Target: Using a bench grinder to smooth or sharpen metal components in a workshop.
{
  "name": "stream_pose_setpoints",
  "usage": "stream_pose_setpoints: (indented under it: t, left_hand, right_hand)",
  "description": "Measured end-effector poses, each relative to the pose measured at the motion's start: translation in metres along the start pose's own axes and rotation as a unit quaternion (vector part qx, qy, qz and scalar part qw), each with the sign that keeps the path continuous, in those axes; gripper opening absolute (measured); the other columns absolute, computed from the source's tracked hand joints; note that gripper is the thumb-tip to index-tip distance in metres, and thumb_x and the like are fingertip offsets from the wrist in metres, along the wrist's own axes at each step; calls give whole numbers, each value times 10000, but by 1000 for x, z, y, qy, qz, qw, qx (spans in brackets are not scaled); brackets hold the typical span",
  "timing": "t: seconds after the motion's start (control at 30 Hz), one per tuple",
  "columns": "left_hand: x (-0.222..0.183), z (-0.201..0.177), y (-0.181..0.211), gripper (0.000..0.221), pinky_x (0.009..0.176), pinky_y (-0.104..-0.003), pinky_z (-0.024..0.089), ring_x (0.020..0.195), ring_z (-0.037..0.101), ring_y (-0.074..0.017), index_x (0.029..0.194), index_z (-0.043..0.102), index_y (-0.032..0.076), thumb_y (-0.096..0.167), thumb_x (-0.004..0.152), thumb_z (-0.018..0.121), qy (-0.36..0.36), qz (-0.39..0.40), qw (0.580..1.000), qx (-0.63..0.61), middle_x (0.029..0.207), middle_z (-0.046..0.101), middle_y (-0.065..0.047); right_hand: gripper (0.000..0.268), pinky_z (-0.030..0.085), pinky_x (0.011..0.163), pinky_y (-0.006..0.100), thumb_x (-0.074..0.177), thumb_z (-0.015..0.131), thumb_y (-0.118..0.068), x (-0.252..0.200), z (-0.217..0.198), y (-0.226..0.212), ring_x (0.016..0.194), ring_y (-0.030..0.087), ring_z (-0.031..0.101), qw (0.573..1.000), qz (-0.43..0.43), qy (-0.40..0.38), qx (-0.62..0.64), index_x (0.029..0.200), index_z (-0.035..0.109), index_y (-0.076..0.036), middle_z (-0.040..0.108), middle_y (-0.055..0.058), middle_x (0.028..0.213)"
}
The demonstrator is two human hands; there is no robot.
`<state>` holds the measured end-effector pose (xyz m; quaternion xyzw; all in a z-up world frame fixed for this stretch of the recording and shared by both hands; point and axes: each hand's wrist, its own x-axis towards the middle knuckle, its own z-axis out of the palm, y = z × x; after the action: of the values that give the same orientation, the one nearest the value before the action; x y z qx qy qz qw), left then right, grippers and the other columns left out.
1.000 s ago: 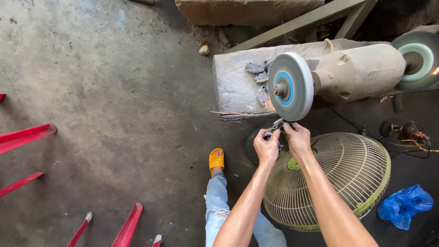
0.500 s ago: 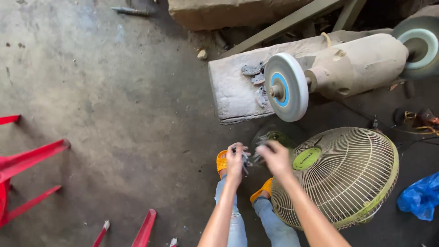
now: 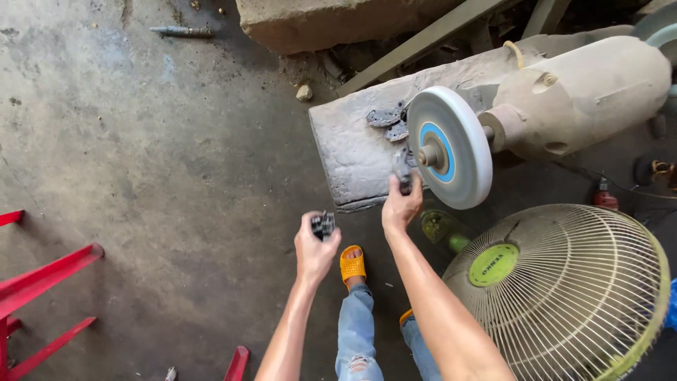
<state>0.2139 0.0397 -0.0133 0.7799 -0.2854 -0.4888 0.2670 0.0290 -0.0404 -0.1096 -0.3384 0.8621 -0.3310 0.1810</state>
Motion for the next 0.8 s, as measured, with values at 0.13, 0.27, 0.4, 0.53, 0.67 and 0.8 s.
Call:
stream_pose_setpoints:
  t: [0.13, 0.27, 0.4, 0.53, 0.67, 0.8]
  left_hand:
    - [35, 32, 44, 638, 855, -499, 600, 1033, 708, -383, 1328, 590, 103, 211, 732, 790, 28, 98, 987, 121, 1137, 688, -173]
    - [65, 89, 79, 713, 964, -554, 504, 1244, 558, -371, 1423, 466, 71, 244, 804, 776, 104, 234, 919, 298, 1316, 528, -188]
    - [74, 132, 76, 778, 1184, -663, 212, 1554, 118, -447, 1617, 253, 85, 464, 994, 523, 113, 196, 850, 476, 1665, 129, -282]
    - [47, 113, 88, 926, 1155, -746, 153, 1551, 70, -446, 1605, 207, 13, 627, 979, 505, 98, 154, 867, 463, 1663, 109, -289]
    - [-25, 94, 66, 565, 1145, -608, 308, 1398, 411, -410, 1461, 445, 6, 283, 995, 608, 38, 361, 900, 241, 1455, 444, -233]
    - [-69, 111, 33, 376, 1085, -416, 465, 1230, 645, -264, 1335, 668, 191, 393, 1041, 551, -238, 155, 958, 42, 1250, 705, -53]
  right_hand:
    - [424, 544, 900, 474, 842, 842, -336, -39, -39, -9, 1048, 383, 699, 997, 42, -60, 21, 1165, 691, -107, 730, 188, 1058]
    - [384, 543, 824, 490, 892, 799, -325, -81, -99, 3, 863, 381, 701, 986, 73, -152, -9, 1135, 690, -48, 707, 218, 923]
    - [172, 477, 433, 281, 889, 712, -144, -103, -147, 1, 479, 136, 561, 942, 264, -168, 118, 991, 653, -19, 633, 102, 667]
    - [236, 457, 436, 305, 928, 662, -176, -91, -178, -28, 549, 180, 559, 911, 339, -165, 166, 1063, 640, 16, 569, 117, 697]
    - [247, 488, 417, 360, 922, 701, -179, -66, -192, -17, 518, 205, 563, 901, 334, -209, 181, 1009, 697, 52, 573, 113, 674]
    - [195, 449, 345, 347, 885, 771, -192, -31, -199, -2, 459, 207, 557, 866, 365, -285, 191, 876, 706, -8, 561, 109, 657]
